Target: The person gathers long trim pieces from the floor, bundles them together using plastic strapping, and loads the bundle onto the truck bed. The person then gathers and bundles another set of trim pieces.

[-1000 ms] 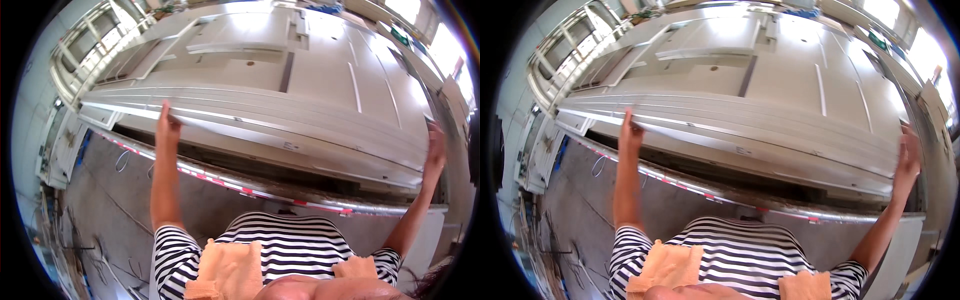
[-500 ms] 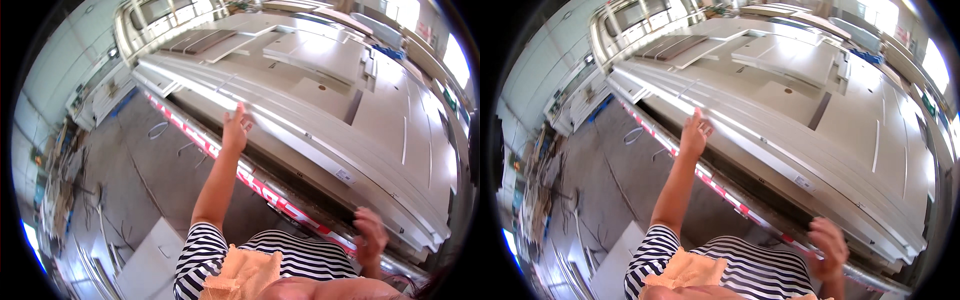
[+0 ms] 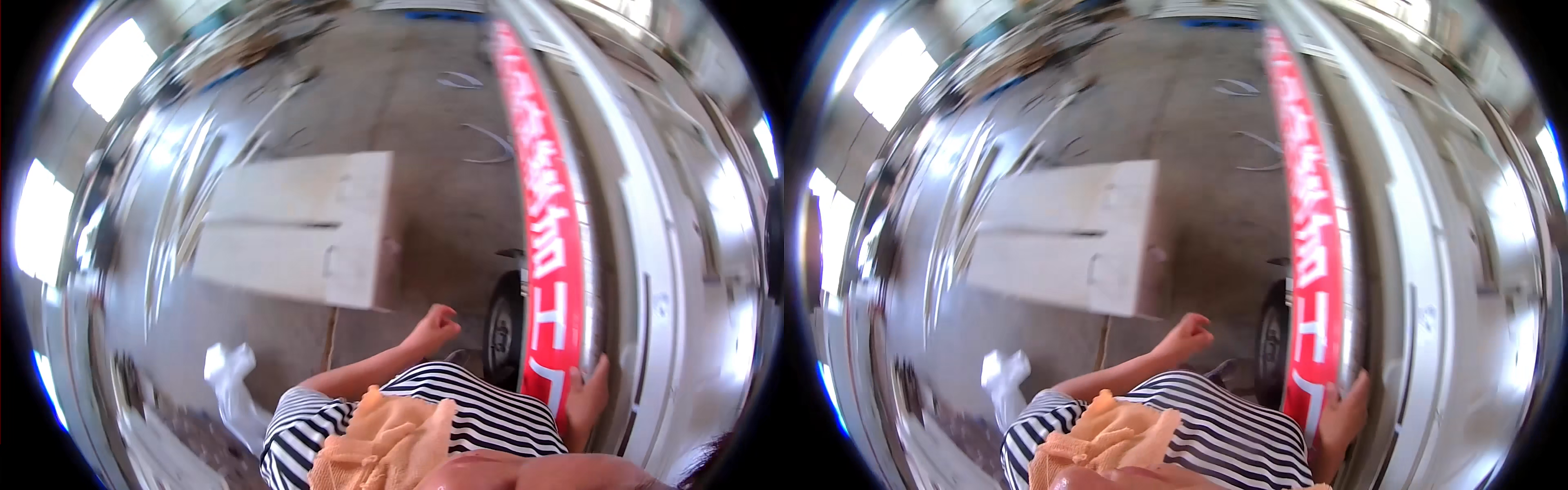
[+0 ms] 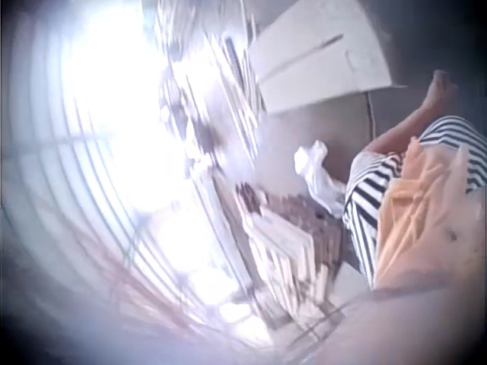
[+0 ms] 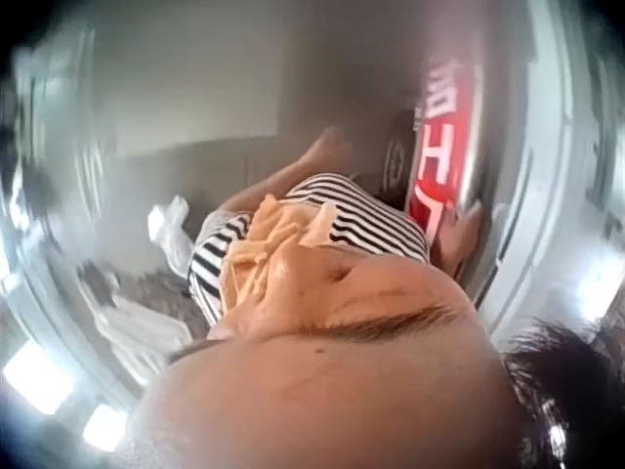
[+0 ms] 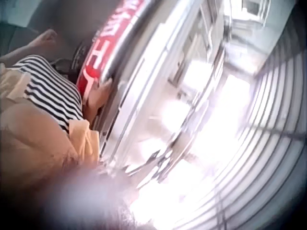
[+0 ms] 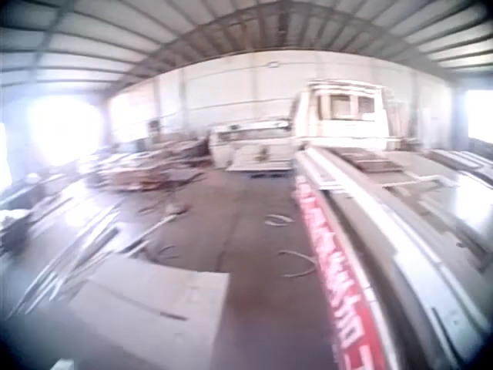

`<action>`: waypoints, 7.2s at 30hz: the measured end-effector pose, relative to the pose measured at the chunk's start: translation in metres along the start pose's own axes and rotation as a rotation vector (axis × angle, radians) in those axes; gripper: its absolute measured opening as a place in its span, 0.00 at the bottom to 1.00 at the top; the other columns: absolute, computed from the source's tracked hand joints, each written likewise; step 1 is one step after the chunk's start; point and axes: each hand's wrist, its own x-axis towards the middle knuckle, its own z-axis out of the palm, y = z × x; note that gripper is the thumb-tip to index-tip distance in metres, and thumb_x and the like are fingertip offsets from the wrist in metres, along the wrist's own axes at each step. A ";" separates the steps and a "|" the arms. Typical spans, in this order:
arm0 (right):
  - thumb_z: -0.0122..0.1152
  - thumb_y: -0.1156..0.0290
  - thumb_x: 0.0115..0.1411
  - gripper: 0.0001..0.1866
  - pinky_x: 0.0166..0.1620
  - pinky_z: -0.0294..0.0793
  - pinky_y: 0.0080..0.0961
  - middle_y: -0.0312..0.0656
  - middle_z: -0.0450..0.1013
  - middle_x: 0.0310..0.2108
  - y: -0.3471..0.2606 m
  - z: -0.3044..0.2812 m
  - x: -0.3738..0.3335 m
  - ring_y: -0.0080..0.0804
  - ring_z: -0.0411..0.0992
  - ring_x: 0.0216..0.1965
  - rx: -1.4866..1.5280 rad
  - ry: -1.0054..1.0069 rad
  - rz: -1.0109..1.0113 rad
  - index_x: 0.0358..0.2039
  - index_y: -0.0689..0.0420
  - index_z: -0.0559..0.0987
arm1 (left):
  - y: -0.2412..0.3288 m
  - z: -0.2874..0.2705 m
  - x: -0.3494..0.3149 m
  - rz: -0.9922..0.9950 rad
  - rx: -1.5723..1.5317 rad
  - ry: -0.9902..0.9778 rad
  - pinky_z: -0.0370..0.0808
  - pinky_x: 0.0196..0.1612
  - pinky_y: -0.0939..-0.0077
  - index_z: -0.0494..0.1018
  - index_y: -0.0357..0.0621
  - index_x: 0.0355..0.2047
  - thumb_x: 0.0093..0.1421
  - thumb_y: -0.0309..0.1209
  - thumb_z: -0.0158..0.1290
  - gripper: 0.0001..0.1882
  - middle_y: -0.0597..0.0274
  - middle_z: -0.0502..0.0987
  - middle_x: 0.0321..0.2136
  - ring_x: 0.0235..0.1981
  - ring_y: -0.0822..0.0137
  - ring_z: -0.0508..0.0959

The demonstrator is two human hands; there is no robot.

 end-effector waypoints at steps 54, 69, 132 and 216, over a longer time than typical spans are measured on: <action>0.55 0.55 0.59 0.17 0.31 0.73 0.33 0.45 0.76 0.26 -1.010 0.604 -0.541 0.37 0.76 0.29 0.307 -1.174 -1.089 0.28 0.57 0.78 | -0.175 -0.719 -0.677 0.154 -0.036 1.927 0.69 0.37 0.78 0.62 0.38 0.48 0.61 0.29 0.45 0.16 0.56 0.74 0.30 0.29 0.66 0.72; 0.54 0.58 0.61 0.14 0.28 0.72 0.23 0.38 0.74 0.29 -1.122 0.782 -0.791 0.25 0.73 0.26 0.026 -1.782 -0.360 0.35 0.57 0.75 | -0.508 -1.039 -0.677 -0.256 -0.183 1.038 0.75 0.41 0.70 0.67 0.35 0.49 0.61 0.30 0.52 0.17 0.47 0.77 0.38 0.38 0.59 0.78; 0.41 0.23 0.49 0.41 0.42 0.73 0.38 0.38 0.75 0.35 -1.491 0.797 -1.087 0.33 0.73 0.36 1.224 -2.063 0.742 0.41 0.48 0.78 | -0.491 -1.425 -0.923 -0.628 0.120 0.916 0.72 0.48 0.56 0.62 0.33 0.48 0.36 0.42 0.66 0.41 0.39 0.74 0.41 0.44 0.42 0.74; 0.69 0.60 0.53 0.26 0.41 0.74 0.25 0.40 0.74 0.38 -0.966 0.592 -1.238 0.28 0.73 0.38 1.491 -0.243 0.301 0.48 0.58 0.71 | -0.604 -1.130 -0.743 0.222 0.196 -0.337 0.72 0.38 0.69 0.70 0.39 0.32 0.63 0.27 0.37 0.11 0.60 0.74 0.27 0.32 0.66 0.74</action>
